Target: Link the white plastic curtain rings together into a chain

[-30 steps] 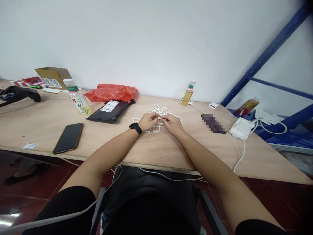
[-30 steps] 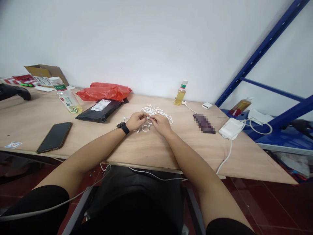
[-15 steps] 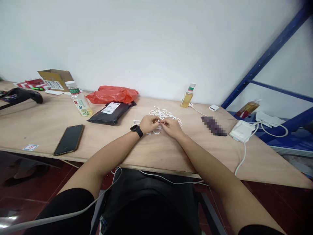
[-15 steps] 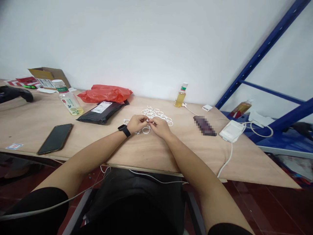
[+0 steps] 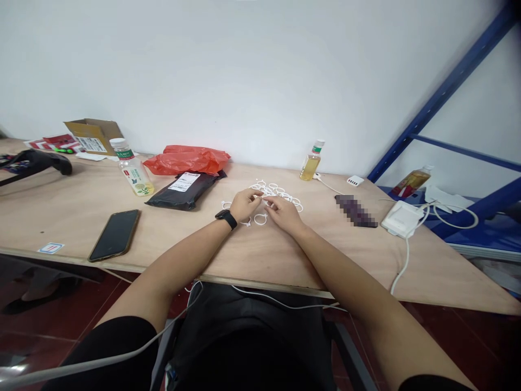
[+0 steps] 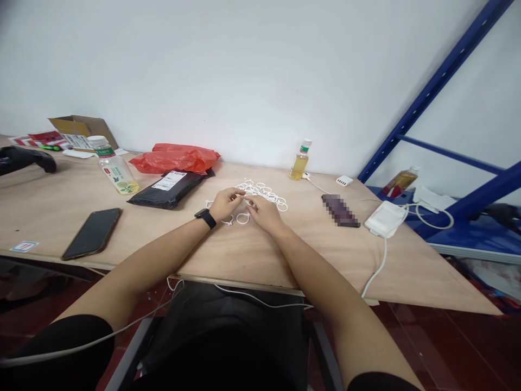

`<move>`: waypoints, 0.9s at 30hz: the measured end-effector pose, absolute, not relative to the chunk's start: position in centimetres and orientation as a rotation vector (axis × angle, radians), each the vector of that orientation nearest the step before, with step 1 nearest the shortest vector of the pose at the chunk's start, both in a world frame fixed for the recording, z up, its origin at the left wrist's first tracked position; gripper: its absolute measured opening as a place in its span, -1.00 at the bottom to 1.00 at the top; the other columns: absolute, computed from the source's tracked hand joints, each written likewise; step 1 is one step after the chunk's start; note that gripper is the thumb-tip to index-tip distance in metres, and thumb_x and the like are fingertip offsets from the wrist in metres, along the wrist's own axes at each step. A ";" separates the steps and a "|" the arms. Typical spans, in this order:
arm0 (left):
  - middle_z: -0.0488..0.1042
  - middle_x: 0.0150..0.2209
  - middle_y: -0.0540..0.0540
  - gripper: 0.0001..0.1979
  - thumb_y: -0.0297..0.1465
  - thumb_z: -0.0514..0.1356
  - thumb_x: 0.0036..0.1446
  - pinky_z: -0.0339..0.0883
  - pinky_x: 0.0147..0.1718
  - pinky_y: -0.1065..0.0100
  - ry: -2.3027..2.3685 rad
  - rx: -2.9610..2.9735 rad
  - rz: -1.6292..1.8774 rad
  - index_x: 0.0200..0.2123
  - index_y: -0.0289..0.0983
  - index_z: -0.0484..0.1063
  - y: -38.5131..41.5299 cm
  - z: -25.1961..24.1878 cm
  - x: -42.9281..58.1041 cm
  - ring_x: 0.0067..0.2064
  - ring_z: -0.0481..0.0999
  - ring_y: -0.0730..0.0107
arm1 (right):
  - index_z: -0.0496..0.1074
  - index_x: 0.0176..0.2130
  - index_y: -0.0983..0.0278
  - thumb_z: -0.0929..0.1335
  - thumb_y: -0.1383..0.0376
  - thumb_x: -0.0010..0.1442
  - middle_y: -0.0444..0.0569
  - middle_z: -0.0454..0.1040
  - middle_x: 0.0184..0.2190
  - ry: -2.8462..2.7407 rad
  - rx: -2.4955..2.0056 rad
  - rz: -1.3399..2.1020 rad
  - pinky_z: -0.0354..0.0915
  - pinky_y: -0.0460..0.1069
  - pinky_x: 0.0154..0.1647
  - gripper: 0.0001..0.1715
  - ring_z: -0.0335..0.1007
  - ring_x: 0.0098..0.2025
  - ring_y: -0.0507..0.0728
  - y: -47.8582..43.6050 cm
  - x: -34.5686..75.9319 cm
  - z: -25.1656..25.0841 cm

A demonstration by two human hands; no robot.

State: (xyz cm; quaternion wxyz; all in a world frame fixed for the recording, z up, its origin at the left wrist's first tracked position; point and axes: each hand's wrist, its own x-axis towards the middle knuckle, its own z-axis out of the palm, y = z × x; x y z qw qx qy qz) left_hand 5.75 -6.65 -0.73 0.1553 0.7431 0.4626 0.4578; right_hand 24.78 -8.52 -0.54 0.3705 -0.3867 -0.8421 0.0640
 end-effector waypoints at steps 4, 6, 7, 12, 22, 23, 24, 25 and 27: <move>0.57 -0.07 -0.14 -0.72 -0.38 0.10 0.20 0.34 0.04 0.16 1.593 2.330 1.062 -0.13 -0.24 0.58 -6.1 -0.9 4.7 -0.04 0.50 0.19 | 0.54 -0.12 0.21 0.34 0.36 0.22 -0.02 0.57 -0.22 -2.235 -1.052 0.158 0.32 0.02 -0.14 -0.76 0.46 -0.20 0.14 -8.2 25.4 -0.5; 0.54 -0.03 -0.16 -0.73 -0.35 0.14 0.17 0.27 0.07 0.02 1.767 2.433 0.840 -0.16 -0.19 0.60 -6.1 -1.1 4.4 0.05 0.42 0.02 | 0.56 -0.17 0.22 0.35 0.37 0.21 -0.01 0.57 -0.23 -2.337 -1.014 0.172 0.31 0.01 -0.15 -0.79 0.46 -0.20 0.13 -8.3 25.4 -0.6; 0.53 -0.01 -0.18 -0.74 -0.34 0.15 0.14 0.24 0.07 -0.03 1.808 2.461 0.770 -0.17 -0.17 0.61 -6.1 -1.2 4.3 0.08 0.39 -0.04 | 0.56 -0.18 0.23 0.35 0.37 0.20 -0.01 0.57 -0.24 -2.386 -0.982 0.179 0.31 0.01 -0.16 -0.80 0.45 -0.20 0.13 -8.4 25.2 -0.7; 0.47 0.07 -0.19 -0.76 -0.32 0.15 0.13 0.16 0.06 -0.08 1.826 2.505 0.666 -0.21 -0.16 0.60 -6.1 -1.5 4.4 0.12 0.33 -0.09 | 0.55 -0.19 0.25 0.35 0.41 0.18 -0.02 0.57 -0.27 -2.463 -0.802 0.227 0.31 0.00 -0.14 -0.79 0.45 -0.22 0.11 -9.2 24.1 -0.7; 0.58 -0.11 -0.19 -0.68 -0.11 0.17 0.14 0.14 -0.01 0.02 1.800 2.518 0.545 -0.28 -0.21 0.57 -6.2 -0.8 4.7 0.00 0.43 -0.01 | 0.53 -0.15 0.21 0.34 0.35 0.22 -0.04 0.54 -0.25 -2.284 -0.957 0.239 0.29 0.00 -0.19 -0.79 0.40 -0.30 0.08 -8.7 25.0 -0.5; 0.58 -0.10 -0.19 -0.68 -0.10 0.18 0.14 0.14 -0.01 0.03 1.792 2.517 0.560 -0.27 -0.21 0.57 -6.4 -0.7 4.8 -0.01 0.44 0.00 | 0.53 -0.13 0.21 0.34 0.35 0.21 -0.04 0.54 -0.25 -2.280 -0.973 0.243 0.29 0.00 -0.19 -0.77 0.40 -0.29 0.09 -8.7 25.0 -0.5; 0.58 -0.09 -0.18 -0.68 -0.11 0.19 0.14 0.14 -0.01 0.04 1.779 2.513 0.597 -0.24 -0.21 0.57 -6.5 -0.6 4.9 0.00 0.44 0.02 | 0.52 -0.11 0.21 0.34 0.35 0.20 -0.04 0.54 -0.24 -2.274 -0.988 0.244 0.29 0.00 -0.18 -0.75 0.40 -0.29 0.09 -8.7 25.0 -0.5; 0.58 -0.07 -0.17 -0.69 -0.12 0.20 0.14 0.13 0.01 0.05 1.760 2.507 0.655 -0.20 -0.20 0.56 -6.6 -0.4 5.0 0.01 0.45 0.04 | 0.51 -0.07 0.21 0.34 0.36 0.20 -0.04 0.54 -0.23 -2.267 -1.000 0.245 0.29 0.01 -0.18 -0.71 0.40 -0.29 0.09 -8.7 24.9 -0.5; 0.58 -0.06 -0.13 -0.70 -0.14 0.21 0.16 0.11 0.04 0.06 1.700 2.499 0.794 -0.16 -0.20 0.55 -7.0 -0.1 5.2 0.02 0.45 0.08 | 0.46 0.02 0.21 0.34 0.38 0.18 -0.03 0.54 -0.19 -2.242 -1.016 0.252 0.30 0.01 -0.17 -0.61 0.40 -0.30 0.09 -8.7 24.9 -0.5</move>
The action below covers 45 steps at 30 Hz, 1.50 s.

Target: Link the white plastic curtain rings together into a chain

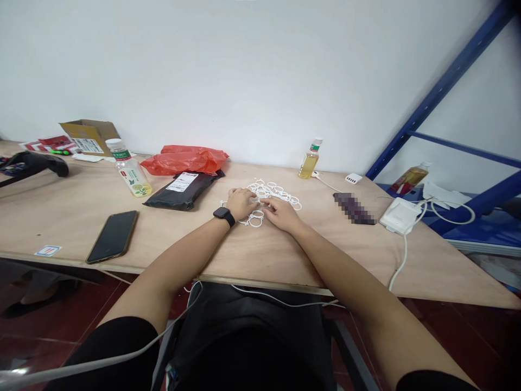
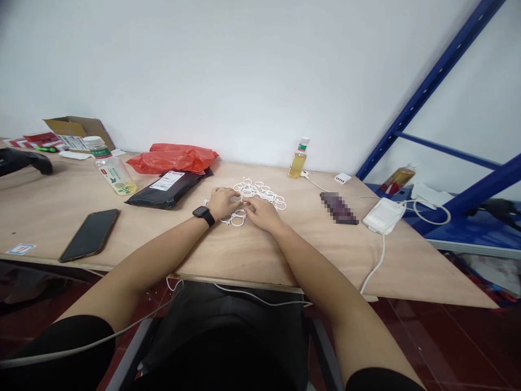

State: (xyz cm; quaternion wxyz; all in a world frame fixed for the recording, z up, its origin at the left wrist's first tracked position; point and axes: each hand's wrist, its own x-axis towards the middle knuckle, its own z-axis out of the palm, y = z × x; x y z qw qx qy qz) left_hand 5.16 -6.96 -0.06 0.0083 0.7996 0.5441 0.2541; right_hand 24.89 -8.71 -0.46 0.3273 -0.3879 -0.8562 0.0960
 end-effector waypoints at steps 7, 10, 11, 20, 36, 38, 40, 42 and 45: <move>0.53 0.04 -0.10 -0.71 -0.19 0.09 0.30 0.04 0.18 0.08 1.414 2.647 0.965 -0.22 -0.20 0.54 -7.6 0.5 5.3 0.19 0.35 0.15 | 0.32 0.17 0.19 0.28 0.33 0.25 -0.01 0.52 -0.09 -2.146 -0.988 0.242 0.33 0.04 -0.15 -0.51 0.38 -0.34 0.09 -8.9 25.0 -0.2; 0.41 0.20 -0.11 -0.69 -0.23 0.02 0.35 0.00 0.21 0.04 1.391 2.716 0.935 -0.15 -0.19 0.54 -7.7 0.4 5.5 0.30 0.23 0.13 | 0.35 0.13 0.19 0.29 0.28 0.27 -0.01 0.54 -0.13 -2.107 -1.017 0.224 0.34 0.04 -0.14 -0.57 0.40 -0.33 0.10 -8.9 25.0 -0.1; 0.39 0.22 -0.11 -0.68 -0.25 0.00 0.36 -0.02 0.22 0.02 1.389 2.728 0.917 -0.13 -0.19 0.54 -7.8 0.4 5.6 0.31 0.22 0.12 | 0.37 0.11 0.20 0.30 0.27 0.26 -0.02 0.55 -0.15 -2.104 -1.032 0.227 0.34 0.04 -0.15 -0.58 0.40 -0.33 0.11 -8.9 25.0 -0.1; 0.55 0.02 -0.15 -0.66 -0.30 -0.07 0.39 -0.13 0.27 0.00 1.387 2.765 0.796 -0.04 -0.21 0.47 -8.6 0.8 6.4 0.26 0.29 0.17 | 0.47 0.01 0.17 0.27 0.27 0.30 0.00 0.53 -0.17 -2.110 -0.949 0.131 0.31 0.05 -0.10 -0.67 0.41 -0.20 0.15 -8.8 25.3 0.1; 0.53 0.03 -0.19 -0.72 -0.32 0.00 0.36 -0.09 0.27 0.02 1.269 2.860 0.758 -0.15 -0.22 0.51 -8.5 0.4 6.5 0.18 0.39 0.20 | 0.42 -0.37 0.21 0.30 0.30 0.12 -0.07 0.47 -0.45 -2.072 -1.083 0.108 0.22 0.00 -0.31 -0.91 0.35 -0.37 0.13 -8.7 25.2 0.2; 0.53 0.00 -0.17 -0.73 -0.32 0.01 0.35 -0.09 0.27 0.04 1.234 2.872 0.759 -0.15 -0.20 0.51 -8.6 0.5 6.6 0.14 0.41 0.21 | 0.39 -0.41 0.20 0.30 0.32 0.07 -0.08 0.44 -0.47 -2.039 -1.108 0.099 0.21 0.00 -0.33 -0.94 0.33 -0.37 0.14 -8.6 25.0 0.1; 0.54 -0.03 -0.15 -0.73 -0.31 0.01 0.35 -0.09 0.26 0.06 1.196 2.880 0.770 -0.15 -0.20 0.50 -8.6 0.6 6.7 0.10 0.43 0.22 | 0.39 -0.41 0.20 0.28 0.36 0.05 -0.09 0.43 -0.47 -2.002 -1.120 0.107 0.22 0.00 -0.32 -0.91 0.34 -0.37 0.13 -8.5 25.1 0.0; 0.55 -0.04 -0.14 -0.71 -0.28 -0.02 0.36 -0.07 0.25 0.06 1.193 2.863 0.796 -0.15 -0.20 0.50 -8.6 0.6 6.7 0.08 0.43 0.22 | 0.42 -0.35 0.20 0.28 0.37 0.07 -0.11 0.45 -0.46 -1.982 -1.114 0.164 0.25 -0.01 -0.30 -0.86 0.36 -0.38 0.11 -8.4 25.3 0.0; 0.55 -0.03 -0.14 -0.67 -0.27 -0.06 0.37 -0.04 0.21 0.02 1.317 2.777 0.856 -0.12 -0.20 0.49 -8.2 0.7 6.2 0.09 0.42 0.19 | 0.45 -0.12 0.19 0.33 0.29 0.13 -0.14 0.50 -0.40 -1.978 -1.110 0.271 0.30 -0.01 -0.27 -0.72 0.39 -0.40 0.08 -7.9 26.1 -0.2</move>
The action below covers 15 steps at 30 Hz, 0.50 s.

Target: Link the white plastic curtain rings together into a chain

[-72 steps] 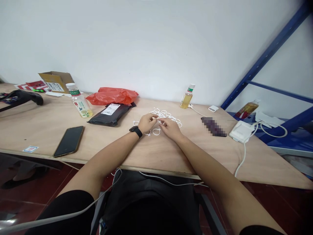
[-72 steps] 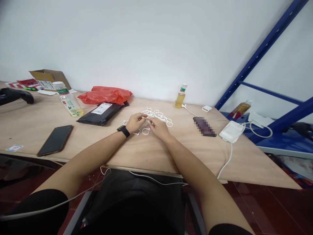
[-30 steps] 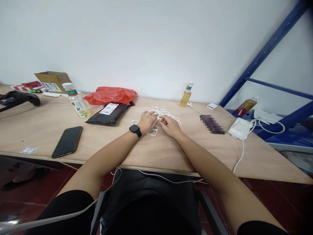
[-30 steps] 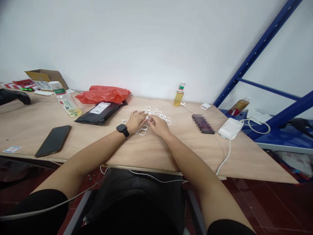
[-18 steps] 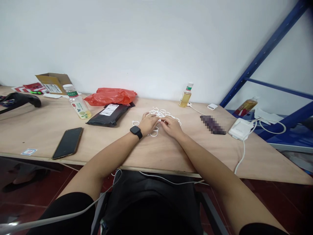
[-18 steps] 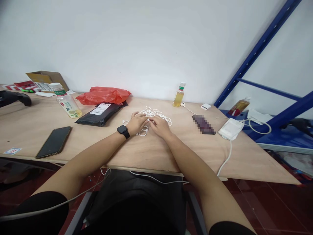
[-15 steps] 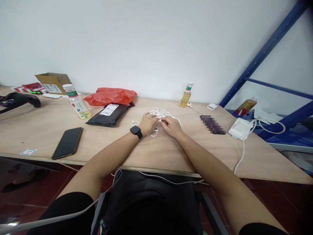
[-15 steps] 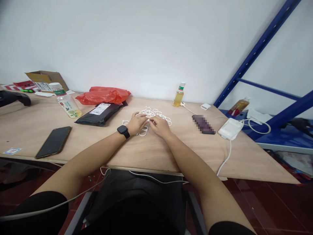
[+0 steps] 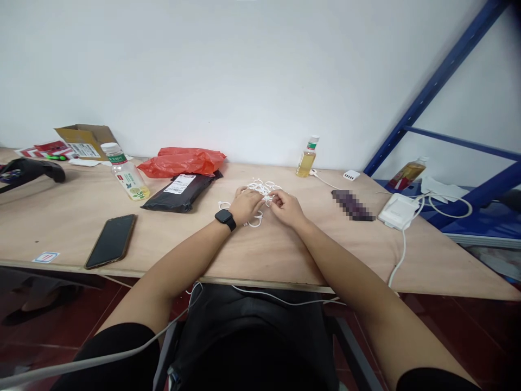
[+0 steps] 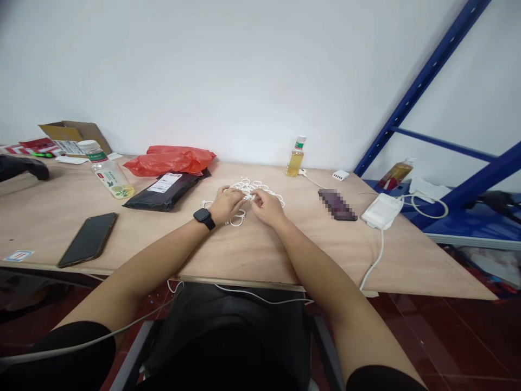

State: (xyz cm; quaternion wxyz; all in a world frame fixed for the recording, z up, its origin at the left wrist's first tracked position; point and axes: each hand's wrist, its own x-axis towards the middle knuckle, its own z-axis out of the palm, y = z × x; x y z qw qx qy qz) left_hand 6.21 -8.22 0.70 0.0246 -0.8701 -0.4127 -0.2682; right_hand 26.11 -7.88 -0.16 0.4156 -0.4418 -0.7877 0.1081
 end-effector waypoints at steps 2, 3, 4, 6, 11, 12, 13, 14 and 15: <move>0.55 -0.01 -0.15 -0.69 -0.27 -0.02 0.34 -0.06 0.21 -0.04 -1.398 -2.625 -0.851 -0.13 -0.20 0.50 -7.8 0.7 5.5 0.09 0.42 0.15 | 0.43 -0.02 0.18 0.35 0.24 0.14 -0.12 0.53 -0.34 -1.954 -1.166 0.273 0.32 0.00 -0.25 -0.62 0.40 -0.39 0.08 -7.3 26.8 -0.3; 0.55 -0.01 -0.16 -0.71 -0.26 0.02 0.31 -0.09 0.22 -0.08 -1.442 -2.609 -0.839 -0.15 -0.19 0.51 -7.6 0.8 5.0 0.09 0.42 0.12 | 0.44 -0.01 0.19 0.35 0.24 0.14 -0.10 0.53 -0.31 -1.943 -1.208 0.253 0.33 0.02 -0.24 -0.62 0.41 -0.37 0.09 -6.9 27.2 -0.4; 0.56 -0.02 -0.16 -0.73 -0.24 0.07 0.26 -0.11 0.22 -0.10 -1.468 -2.607 -0.814 -0.19 -0.19 0.53 -7.4 0.8 4.5 0.08 0.43 0.10 | 0.46 -0.04 0.20 0.35 0.25 0.14 -0.07 0.53 -0.29 -1.942 -1.251 0.227 0.33 0.03 -0.22 -0.64 0.42 -0.34 0.10 -6.5 27.5 -0.5; 0.59 -0.08 -0.15 -0.74 -0.20 0.12 0.19 -0.14 0.22 -0.14 -1.476 -2.640 -0.732 -0.26 -0.19 0.55 -7.1 0.8 3.6 0.04 0.44 0.07 | 0.50 -0.09 0.24 0.34 0.29 0.13 -0.01 0.52 -0.23 -1.981 -1.311 0.189 0.34 0.06 -0.16 -0.68 0.43 -0.25 0.15 -5.8 28.2 -0.8; 0.62 -0.27 -0.14 -0.69 -0.11 0.17 0.10 -0.04 0.16 -0.08 -1.493 -2.708 -0.573 -0.41 -0.21 0.55 -7.0 0.7 3.0 -0.09 0.50 0.11 | 0.54 -0.07 0.24 0.34 0.39 0.11 0.08 0.50 -0.12 -2.176 -1.340 0.085 0.28 0.14 0.04 -0.63 0.37 -0.03 0.25 -5.5 28.7 -1.3; 0.62 -0.30 -0.14 -0.67 -0.09 0.17 0.10 0.00 0.14 -0.06 -1.500 -2.714 -0.559 -0.43 -0.22 0.54 -7.1 0.7 3.2 -0.12 0.52 0.12 | 0.54 -0.05 0.22 0.34 0.38 0.13 0.08 0.50 -0.09 -2.206 -1.336 0.047 0.25 0.17 0.07 -0.63 0.34 0.01 0.27 -5.7 28.5 -1.3; 0.62 -0.33 -0.14 -0.64 -0.06 0.17 0.11 0.03 0.12 -0.04 -1.508 -2.718 -0.554 -0.46 -0.23 0.53 -7.1 0.7 3.3 -0.15 0.53 0.13 | 0.54 -0.04 0.20 0.34 0.35 0.17 0.09 0.49 -0.05 -2.225 -1.334 0.007 0.22 0.19 0.09 -0.64 0.32 0.04 0.30 -5.9 28.2 -1.3; 0.61 -0.37 -0.13 -0.61 -0.04 0.15 0.13 0.04 0.10 -0.02 -1.515 -2.721 -0.558 -0.48 -0.23 0.52 -7.1 0.8 3.5 -0.18 0.54 0.15 | 0.54 -0.02 0.19 0.34 0.29 0.21 0.10 0.48 -0.02 -2.234 -1.334 -0.029 0.20 0.22 0.11 -0.66 0.29 0.07 0.32 -6.1 27.9 -1.2; 0.60 -0.41 -0.12 -0.58 -0.03 0.13 0.16 0.05 0.10 -0.01 -1.523 -2.721 -0.571 -0.49 -0.24 0.50 -7.1 0.8 3.6 -0.21 0.54 0.17 | 0.54 0.00 0.18 0.33 0.24 0.24 0.10 0.47 0.02 -2.235 -1.338 -0.058 0.18 0.24 0.12 -0.66 0.27 0.08 0.33 -6.3 27.6 -1.2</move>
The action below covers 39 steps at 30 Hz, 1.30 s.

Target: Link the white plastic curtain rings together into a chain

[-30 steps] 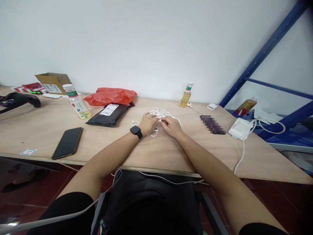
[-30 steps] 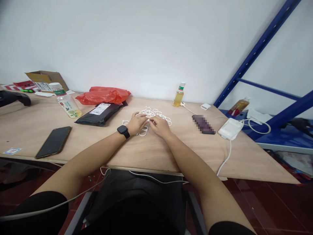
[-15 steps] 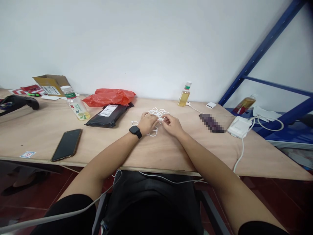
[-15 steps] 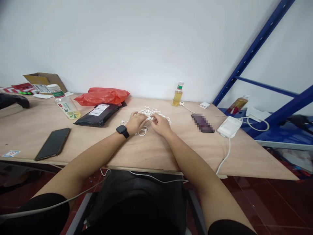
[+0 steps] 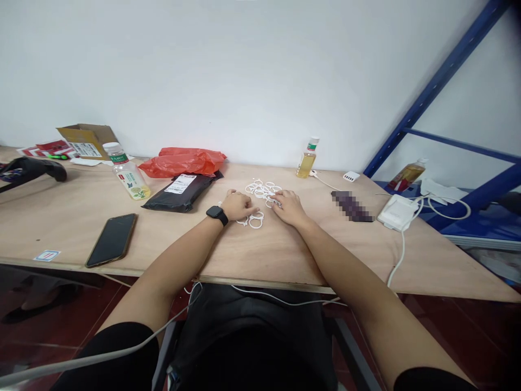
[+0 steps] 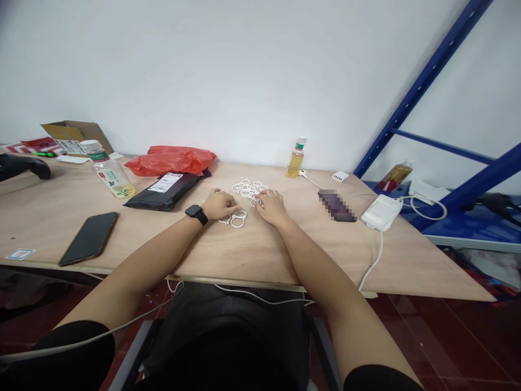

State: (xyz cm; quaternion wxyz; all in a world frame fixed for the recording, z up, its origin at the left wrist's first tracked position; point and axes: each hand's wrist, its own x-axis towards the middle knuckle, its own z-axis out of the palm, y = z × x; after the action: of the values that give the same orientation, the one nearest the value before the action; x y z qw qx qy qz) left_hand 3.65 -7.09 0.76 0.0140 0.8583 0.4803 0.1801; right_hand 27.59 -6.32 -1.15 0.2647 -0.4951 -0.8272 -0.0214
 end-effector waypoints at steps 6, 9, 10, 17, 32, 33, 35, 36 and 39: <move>0.63 -0.37 -0.08 -0.64 -0.09 0.10 0.23 0.08 0.12 0.04 1.520 2.601 0.685 -0.35 -0.21 0.53 -6.9 0.6 3.8 -0.23 0.57 0.22 | 0.48 0.07 0.17 0.29 0.13 0.31 0.12 0.44 0.09 -2.256 -1.347 -0.124 0.13 0.28 0.17 -0.60 0.25 0.12 0.34 -6.4 26.9 -1.3; 0.64 -0.32 -0.05 -0.68 -0.10 0.12 0.22 0.13 0.10 0.08 1.512 2.568 0.701 -0.25 -0.18 0.54 -6.9 0.3 3.8 -0.19 0.59 0.22 | 0.48 0.08 0.15 0.34 0.15 0.27 0.13 0.43 0.13 -2.310 -1.381 -0.119 0.07 0.34 0.19 -0.59 0.21 0.17 0.38 -6.3 27.2 -1.6; 0.64 -0.31 -0.05 -0.69 -0.11 0.13 0.22 0.14 0.09 0.09 1.501 2.571 0.703 -0.24 -0.18 0.54 -6.8 0.3 3.8 -0.18 0.59 0.23 | 0.48 0.07 0.13 0.35 0.17 0.25 0.12 0.44 0.12 -2.324 -1.388 -0.101 0.03 0.38 0.20 -0.60 0.21 0.18 0.39 -6.2 27.3 -1.7; 0.64 -0.28 -0.05 -0.68 -0.14 0.12 0.25 0.28 -0.07 0.26 1.394 2.611 0.717 -0.23 -0.20 0.57 -7.1 0.3 4.3 -0.20 0.59 0.27 | 0.55 -0.19 0.10 0.34 0.32 0.22 -0.05 0.59 -0.09 -2.341 -1.340 -0.044 -0.31 0.48 0.29 -0.80 0.30 0.12 0.29 -6.6 27.0 -1.2; 0.62 -0.25 -0.08 -0.70 -0.21 0.14 0.23 0.35 -0.15 0.35 1.126 2.369 0.929 -0.21 -0.24 0.59 -7.4 -0.5 5.5 -0.22 0.55 0.32 | 0.46 -0.05 0.23 0.41 0.25 0.14 0.04 0.52 -0.14 -2.258 -0.970 0.041 0.21 0.15 0.08 -0.65 0.37 -0.05 0.24 -7.8 25.5 -0.3; 0.61 -0.30 -0.07 -0.70 -0.20 0.15 0.21 0.36 -0.21 0.36 1.096 2.273 0.942 -0.24 -0.27 0.59 -7.4 -0.7 5.8 -0.27 0.54 0.34 | 0.44 -0.02 0.23 0.41 0.27 0.14 0.05 0.51 -0.13 -2.261 -0.925 0.061 0.25 0.13 0.02 -0.63 0.37 -0.06 0.24 -7.9 25.4 -0.2; 0.58 -0.38 -0.07 -0.69 -0.20 0.18 0.17 0.35 -0.34 0.40 1.037 2.037 0.960 -0.28 -0.33 0.57 -7.5 -1.1 6.5 -0.37 0.52 0.38 | 0.42 0.02 0.22 0.38 0.30 0.17 0.05 0.49 -0.13 -2.271 -0.840 0.097 0.30 0.10 -0.04 -0.61 0.37 -0.08 0.22 -8.2 25.2 -0.1; 0.58 -0.39 -0.07 -0.69 -0.21 0.20 0.14 0.35 -0.38 0.41 1.001 1.924 0.975 -0.28 -0.35 0.57 -7.5 -1.2 6.8 -0.39 0.51 0.40 | 0.41 0.03 0.21 0.37 0.31 0.19 0.05 0.49 -0.13 -2.270 -0.811 0.109 0.31 0.10 -0.06 -0.61 0.37 -0.09 0.22 -8.4 25.1 0.0; 0.59 -0.37 -0.10 -0.70 -0.24 0.25 0.08 0.35 -0.41 0.43 0.894 1.720 1.032 -0.28 -0.39 0.56 -7.4 -1.5 7.5 -0.41 0.50 0.43 | 0.41 0.04 0.20 0.38 0.31 0.19 0.04 0.48 -0.13 -2.234 -0.788 0.116 0.33 0.10 -0.07 -0.61 0.38 -0.11 0.20 -8.7 24.8 0.1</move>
State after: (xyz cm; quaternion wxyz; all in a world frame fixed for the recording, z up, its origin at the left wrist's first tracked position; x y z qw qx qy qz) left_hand 7.45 -7.42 -1.48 0.4554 0.6973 0.3625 0.4183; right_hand 24.84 -8.71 0.13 0.3754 -0.3077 -0.8731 0.0453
